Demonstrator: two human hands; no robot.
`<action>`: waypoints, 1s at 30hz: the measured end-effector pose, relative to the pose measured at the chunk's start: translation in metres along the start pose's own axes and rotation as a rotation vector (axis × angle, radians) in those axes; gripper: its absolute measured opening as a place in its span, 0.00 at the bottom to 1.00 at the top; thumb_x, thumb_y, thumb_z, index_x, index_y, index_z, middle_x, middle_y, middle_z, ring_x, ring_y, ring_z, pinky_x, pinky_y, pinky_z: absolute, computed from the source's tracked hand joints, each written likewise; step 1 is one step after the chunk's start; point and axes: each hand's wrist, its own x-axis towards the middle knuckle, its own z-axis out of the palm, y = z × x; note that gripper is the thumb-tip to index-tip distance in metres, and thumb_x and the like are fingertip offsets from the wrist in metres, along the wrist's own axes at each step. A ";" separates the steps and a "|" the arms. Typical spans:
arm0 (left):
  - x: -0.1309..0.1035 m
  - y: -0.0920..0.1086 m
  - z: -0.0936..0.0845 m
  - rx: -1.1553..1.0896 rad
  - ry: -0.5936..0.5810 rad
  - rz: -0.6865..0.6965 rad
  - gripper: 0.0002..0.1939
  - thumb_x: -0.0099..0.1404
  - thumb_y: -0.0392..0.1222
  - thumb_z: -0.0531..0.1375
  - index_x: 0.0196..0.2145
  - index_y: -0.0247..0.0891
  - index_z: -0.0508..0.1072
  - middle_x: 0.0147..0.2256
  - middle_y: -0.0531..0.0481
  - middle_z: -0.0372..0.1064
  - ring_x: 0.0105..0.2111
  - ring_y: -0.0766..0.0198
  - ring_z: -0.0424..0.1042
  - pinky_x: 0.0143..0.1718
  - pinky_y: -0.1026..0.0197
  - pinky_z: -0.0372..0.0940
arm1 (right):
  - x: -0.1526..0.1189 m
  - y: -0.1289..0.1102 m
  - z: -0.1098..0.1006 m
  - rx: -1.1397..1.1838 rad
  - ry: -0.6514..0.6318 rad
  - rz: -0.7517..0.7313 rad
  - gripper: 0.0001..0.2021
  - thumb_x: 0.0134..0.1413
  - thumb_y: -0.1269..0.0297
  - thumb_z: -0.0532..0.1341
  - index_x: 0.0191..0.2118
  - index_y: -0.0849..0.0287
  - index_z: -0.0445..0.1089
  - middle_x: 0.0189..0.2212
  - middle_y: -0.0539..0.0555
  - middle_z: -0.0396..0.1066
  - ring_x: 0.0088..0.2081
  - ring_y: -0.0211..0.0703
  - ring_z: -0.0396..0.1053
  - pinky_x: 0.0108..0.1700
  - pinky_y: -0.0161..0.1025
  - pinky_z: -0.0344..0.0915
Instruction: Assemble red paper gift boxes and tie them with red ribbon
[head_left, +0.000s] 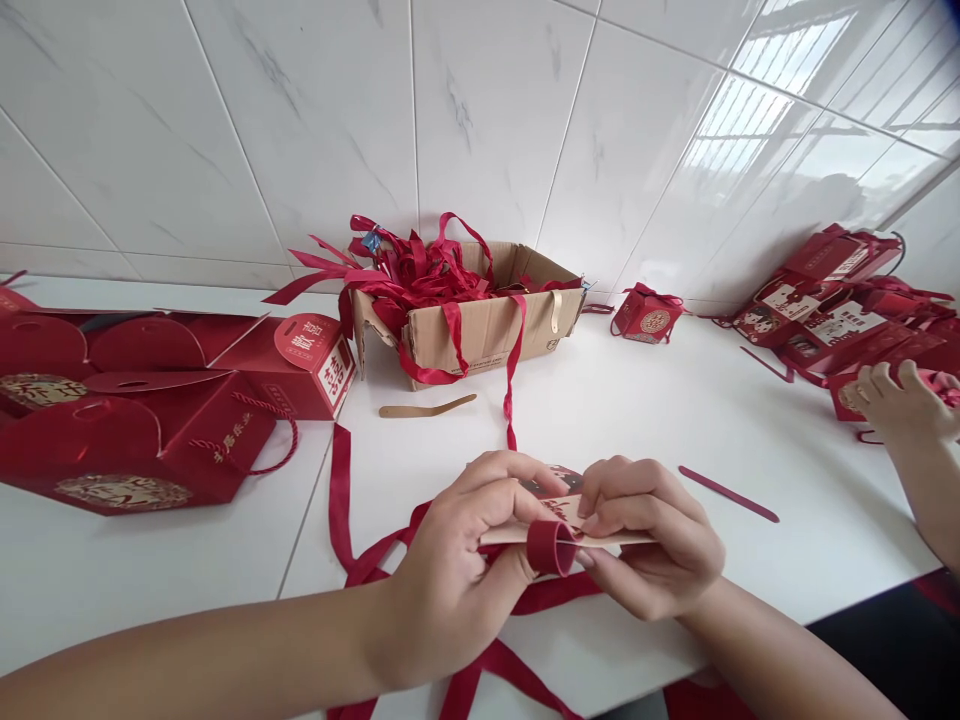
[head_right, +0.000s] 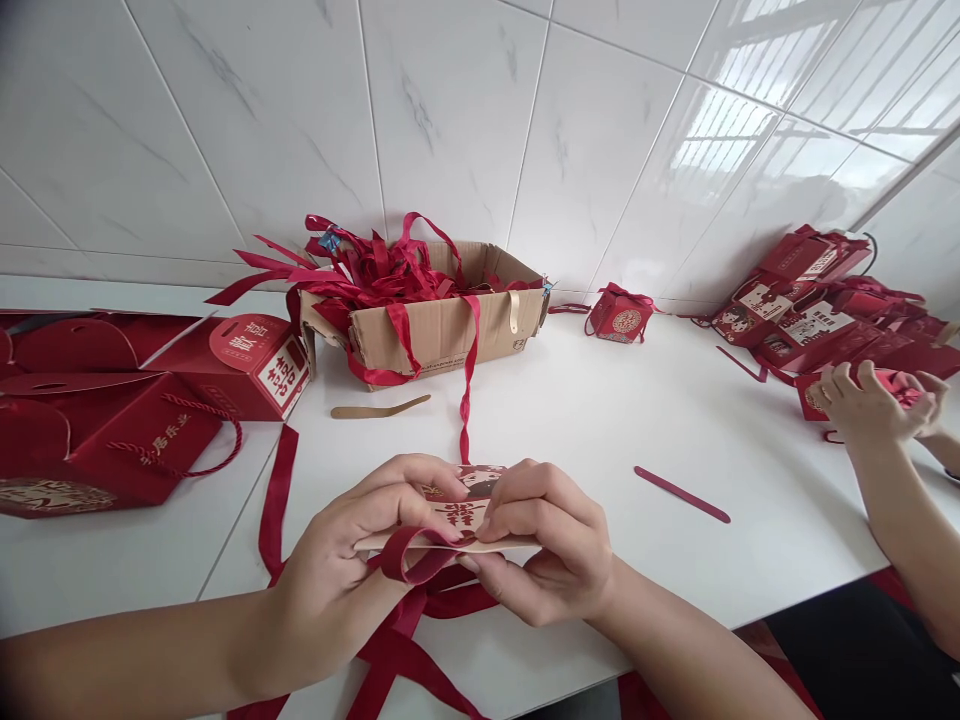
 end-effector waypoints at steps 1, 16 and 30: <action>0.000 -0.001 0.000 0.003 -0.009 0.019 0.07 0.64 0.30 0.56 0.35 0.36 0.73 0.42 0.43 0.67 0.45 0.61 0.70 0.45 0.59 0.71 | 0.000 0.001 0.000 0.015 -0.003 -0.001 0.12 0.45 0.79 0.62 0.38 0.64 0.70 0.30 0.53 0.63 0.28 0.38 0.68 0.26 0.38 0.71; 0.001 -0.003 0.000 0.100 0.012 0.108 0.08 0.64 0.34 0.57 0.42 0.38 0.69 0.40 0.43 0.66 0.45 0.58 0.68 0.49 0.53 0.67 | -0.001 0.000 0.001 0.190 -0.010 0.100 0.18 0.47 0.81 0.63 0.46 0.62 0.69 0.30 0.56 0.72 0.33 0.43 0.72 0.34 0.44 0.73; -0.004 0.001 0.002 0.083 -0.011 0.059 0.14 0.60 0.33 0.61 0.45 0.38 0.70 0.52 0.37 0.60 0.59 0.50 0.55 0.43 0.54 0.73 | -0.006 -0.005 0.003 0.040 0.061 0.209 0.16 0.47 0.79 0.62 0.43 0.57 0.67 0.28 0.54 0.70 0.32 0.44 0.70 0.29 0.42 0.69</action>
